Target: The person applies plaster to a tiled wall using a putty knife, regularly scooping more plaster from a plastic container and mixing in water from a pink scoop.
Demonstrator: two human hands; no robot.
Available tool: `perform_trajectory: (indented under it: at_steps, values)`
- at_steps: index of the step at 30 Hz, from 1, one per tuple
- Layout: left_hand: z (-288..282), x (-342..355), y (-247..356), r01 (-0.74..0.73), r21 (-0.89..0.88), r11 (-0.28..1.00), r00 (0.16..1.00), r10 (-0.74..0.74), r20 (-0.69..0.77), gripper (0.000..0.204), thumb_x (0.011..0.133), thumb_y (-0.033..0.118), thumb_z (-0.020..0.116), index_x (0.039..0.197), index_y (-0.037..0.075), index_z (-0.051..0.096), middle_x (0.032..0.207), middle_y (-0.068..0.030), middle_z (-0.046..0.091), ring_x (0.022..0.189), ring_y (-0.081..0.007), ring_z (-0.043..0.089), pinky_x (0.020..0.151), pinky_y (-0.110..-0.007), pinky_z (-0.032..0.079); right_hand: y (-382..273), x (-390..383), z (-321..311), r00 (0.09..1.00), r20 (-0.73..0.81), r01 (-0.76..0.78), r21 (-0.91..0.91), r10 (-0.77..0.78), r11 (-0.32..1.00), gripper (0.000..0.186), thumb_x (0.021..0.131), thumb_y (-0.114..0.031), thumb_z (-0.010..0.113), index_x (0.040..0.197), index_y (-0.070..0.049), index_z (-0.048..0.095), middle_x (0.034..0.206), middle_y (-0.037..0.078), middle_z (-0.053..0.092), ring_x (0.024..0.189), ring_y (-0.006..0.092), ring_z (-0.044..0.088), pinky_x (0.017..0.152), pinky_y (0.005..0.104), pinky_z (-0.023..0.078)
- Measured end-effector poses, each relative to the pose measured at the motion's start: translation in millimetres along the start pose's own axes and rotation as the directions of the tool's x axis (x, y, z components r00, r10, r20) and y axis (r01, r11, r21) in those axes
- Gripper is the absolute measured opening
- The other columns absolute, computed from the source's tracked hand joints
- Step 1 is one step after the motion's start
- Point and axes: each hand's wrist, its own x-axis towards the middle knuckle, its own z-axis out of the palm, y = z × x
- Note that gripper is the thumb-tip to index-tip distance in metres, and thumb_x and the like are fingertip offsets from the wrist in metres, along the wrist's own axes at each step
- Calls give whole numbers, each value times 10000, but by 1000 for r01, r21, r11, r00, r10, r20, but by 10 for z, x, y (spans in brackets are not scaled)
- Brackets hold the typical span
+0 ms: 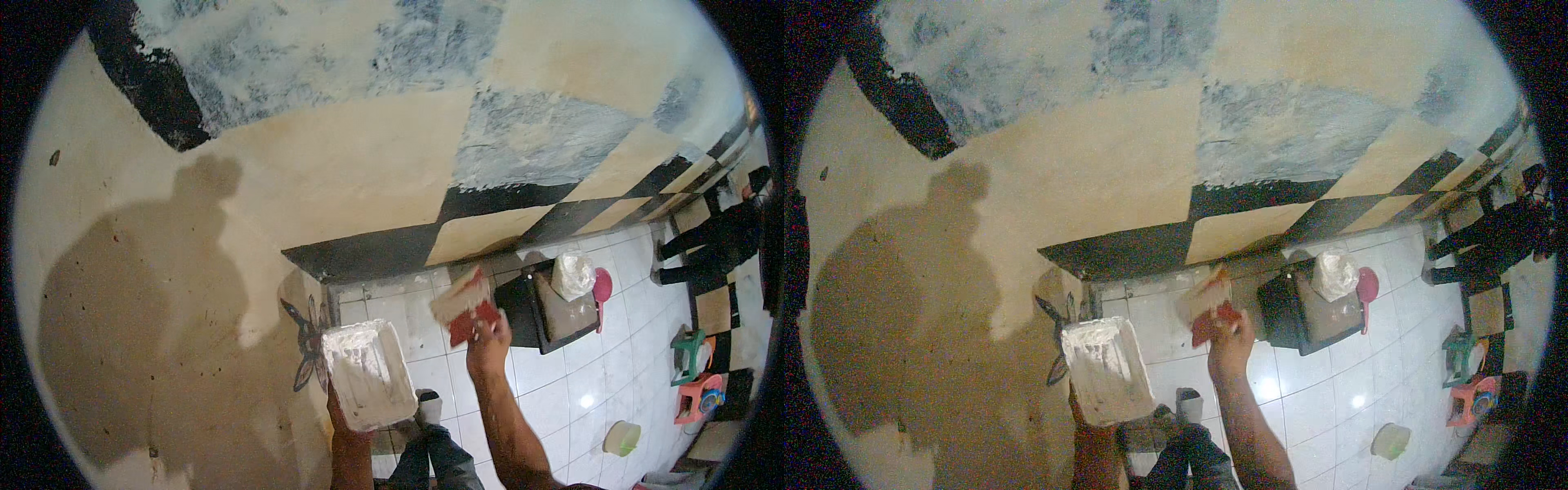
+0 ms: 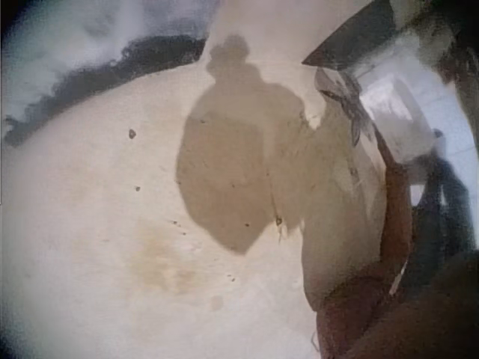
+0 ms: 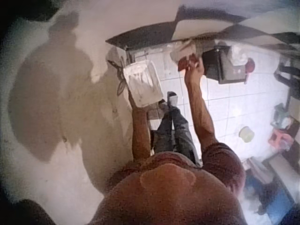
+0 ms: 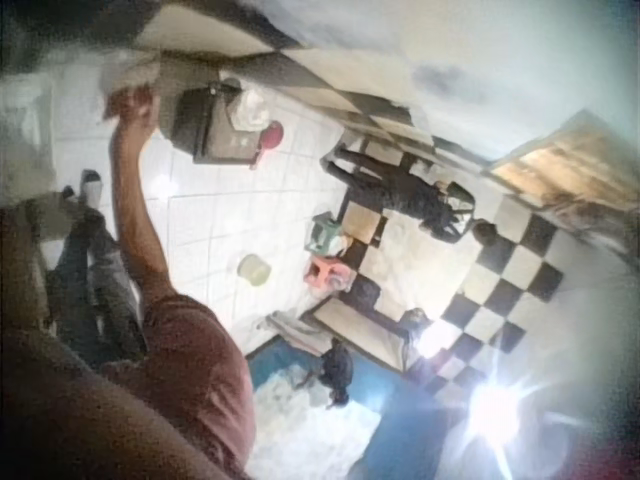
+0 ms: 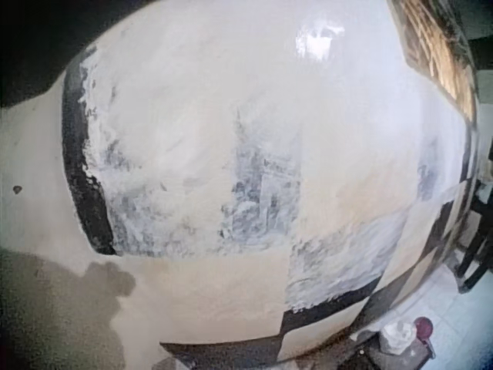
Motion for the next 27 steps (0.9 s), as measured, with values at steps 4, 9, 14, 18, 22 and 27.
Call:
perform_trajectory:
  at_steps: [4,9,14,18,22,27]
  values:
    - [369,299,-74,-14,9,1000,994,13,107,534,952,450,468,1359,104,459,1311,-98,538,1181,-302,527,1004,-463,435,199,-575,-600,937,-124,-310,141,327,940,259,873,-111,654,1086,-107,507,999,84,606,882,246,598,747,434,506]
    - [695,542,-223,-45,21,999,977,39,210,534,950,418,484,1367,86,448,1322,-111,535,1191,-301,530,1017,-441,428,694,-1214,-1332,736,-306,-560,228,604,797,218,935,-94,503,1145,-152,490,1094,87,588,1019,274,569,855,491,486]
    - [720,603,-428,-31,11,999,903,23,430,542,945,414,502,1366,77,449,1315,-105,548,1180,-288,543,1006,-438,438,728,-1337,-1701,983,139,-69,-320,119,945,293,895,-40,491,1187,-53,511,1093,124,561,977,270,573,861,448,510]
    - [1059,603,-672,0,96,995,960,-26,280,519,950,423,491,1341,82,482,1307,-94,557,1169,-268,551,993,-442,447,-72,-889,-1520,870,-328,-209,434,369,876,294,905,-65,549,1197,-67,517,1115,102,570,998,248,574,883,417,509]
    - [1337,669,-1114,108,101,989,984,-120,128,513,960,440,465,1322,79,504,1288,-93,570,1140,-266,572,963,-440,470,-1187,-360,-1238,967,-254,51,66,-33,997,389,914,-263,645,1171,-8,504,1055,72,586,957,144,567,827,305,478]
    - [1532,665,-1951,186,208,960,965,-219,145,546,972,474,423,1350,85,480,1289,-97,568,1125,-270,582,942,-427,490,-2076,150,-1152,974,47,225,-325,-222,919,270,875,-124,658,1086,29,588,903,88,642,816,147,601,749,281,485]
